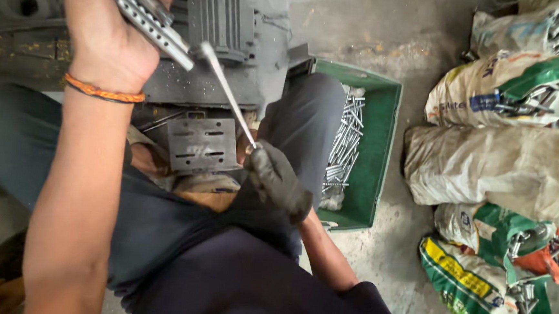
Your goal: The person sits on the floor at a bench-mounted grinding/polishing machine, holding several perforated metal tubes in one hand and pressing each tube against the rotating spindle to grind and polish its surface, repositioning the tubes repeatedly and setting finished tubes aside.
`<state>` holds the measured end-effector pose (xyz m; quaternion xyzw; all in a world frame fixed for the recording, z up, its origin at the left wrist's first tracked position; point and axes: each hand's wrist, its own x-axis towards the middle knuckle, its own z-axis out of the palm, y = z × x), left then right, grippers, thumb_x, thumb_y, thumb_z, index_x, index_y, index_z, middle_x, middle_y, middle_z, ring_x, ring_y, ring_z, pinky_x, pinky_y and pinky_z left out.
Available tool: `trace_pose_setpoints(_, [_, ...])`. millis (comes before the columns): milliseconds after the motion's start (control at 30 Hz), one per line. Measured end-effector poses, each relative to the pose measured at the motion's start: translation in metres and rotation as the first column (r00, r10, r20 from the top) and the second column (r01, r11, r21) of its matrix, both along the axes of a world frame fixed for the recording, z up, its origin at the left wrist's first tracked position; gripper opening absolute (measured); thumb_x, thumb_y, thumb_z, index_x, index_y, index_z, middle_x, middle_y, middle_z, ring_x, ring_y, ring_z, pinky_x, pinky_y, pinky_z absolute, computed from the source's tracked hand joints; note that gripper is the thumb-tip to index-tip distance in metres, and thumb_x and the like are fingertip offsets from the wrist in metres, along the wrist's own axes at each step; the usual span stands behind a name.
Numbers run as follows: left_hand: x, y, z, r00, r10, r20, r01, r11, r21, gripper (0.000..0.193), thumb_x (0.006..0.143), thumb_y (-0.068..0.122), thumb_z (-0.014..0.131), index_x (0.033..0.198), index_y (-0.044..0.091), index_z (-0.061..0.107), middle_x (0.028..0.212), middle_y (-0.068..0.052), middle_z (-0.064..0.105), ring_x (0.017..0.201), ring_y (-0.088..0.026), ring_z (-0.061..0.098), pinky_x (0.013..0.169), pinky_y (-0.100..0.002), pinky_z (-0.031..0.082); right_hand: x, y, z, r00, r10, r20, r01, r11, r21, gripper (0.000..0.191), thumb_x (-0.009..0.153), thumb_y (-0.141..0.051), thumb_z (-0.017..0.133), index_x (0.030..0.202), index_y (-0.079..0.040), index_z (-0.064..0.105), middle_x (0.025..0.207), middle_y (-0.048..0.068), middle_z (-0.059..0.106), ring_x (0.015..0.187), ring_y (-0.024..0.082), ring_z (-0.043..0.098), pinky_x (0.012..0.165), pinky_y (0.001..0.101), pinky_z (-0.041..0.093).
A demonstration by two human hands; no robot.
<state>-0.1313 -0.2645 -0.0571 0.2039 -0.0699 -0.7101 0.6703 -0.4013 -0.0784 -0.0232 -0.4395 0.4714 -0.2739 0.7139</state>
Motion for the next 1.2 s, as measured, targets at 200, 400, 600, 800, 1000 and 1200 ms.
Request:
trace_pose_setpoints(200, [-0.009,0.007,0.013,0.993,-0.061,0.096,0.062,0.998,-0.002,0.023,0.108,0.029,0.061,0.109,0.007,0.066,0.108,-0.010,0.075,0.107,-0.028,0.078,0.079,-0.036,0.059,0.009,-0.013,0.007,0.987,0.059,-0.152,-0.088,0.977,-0.193,0.049,0.109,-0.055,0.041,0.101,-0.009,0.055,0.073,-0.005,0.042,0.061,0.005,0.041,0.053,0.0230,0.035])
trace_pose_setpoints(400, [-0.023,0.027,0.038,0.929,-0.105,0.355,0.146,0.985,-0.090,0.028,0.111,0.027,0.056,0.113,0.001,0.065,0.114,-0.018,0.076,0.102,-0.028,0.078,0.079,-0.036,0.066,0.015,-0.030,0.013,0.979,0.068,-0.191,-0.111,0.967,-0.228,0.046,0.111,-0.048,0.043,0.099,-0.007,0.060,0.081,-0.004,0.052,0.072,0.005,0.043,0.064,0.0231,0.039])
trace_pose_setpoints(600, [-0.057,0.034,0.021,0.624,-0.221,0.750,0.379,0.924,-0.043,0.044,0.107,0.043,0.058,0.111,0.001,0.069,0.102,-0.016,0.078,0.088,-0.022,0.080,0.066,-0.029,0.065,0.032,-0.082,0.008,0.983,0.065,-0.169,-0.073,0.997,-0.037,0.028,0.100,-0.029,0.063,0.095,-0.002,0.060,0.059,0.000,0.054,0.046,0.012,0.051,0.041,0.0288,0.040])
trace_pose_setpoints(800, [-0.027,0.013,-0.021,0.546,-0.135,0.827,0.138,0.988,0.071,0.048,0.105,0.051,0.056,0.105,0.004,0.070,0.074,-0.004,0.069,0.063,-0.014,0.073,0.050,-0.025,0.054,0.065,-0.146,-0.026,1.000,0.014,-0.010,-0.014,0.999,0.033,0.020,0.095,-0.025,0.062,0.108,-0.009,0.063,0.054,-0.004,0.046,0.036,0.008,0.040,0.031,0.0279,0.032])
trace_pose_setpoints(1000, [0.003,0.006,-0.043,0.658,-0.141,0.740,-0.124,0.949,0.291,0.043,0.102,0.047,0.070,0.089,0.006,0.067,0.057,0.006,0.041,0.042,-0.006,0.035,0.039,-0.025,0.034,0.109,-0.207,-0.083,0.986,0.005,-0.164,0.000,1.000,0.028,0.027,0.095,-0.028,0.067,0.091,-0.007,0.051,0.055,0.000,0.049,0.037,0.011,0.046,0.031,0.0313,0.040])
trace_pose_setpoints(1200, [-0.007,-0.001,-0.061,0.566,-0.166,0.808,-0.214,0.916,0.338,0.026,0.085,0.025,0.089,0.088,0.009,0.069,0.072,0.004,0.060,0.047,-0.006,0.043,0.040,-0.025,0.031,0.139,-0.234,-0.131,0.966,-0.054,-0.254,-0.052,0.920,-0.390,0.026,0.094,-0.026,0.067,0.097,-0.001,0.061,0.072,0.009,0.064,0.061,0.020,0.059,0.055,0.0381,0.054])
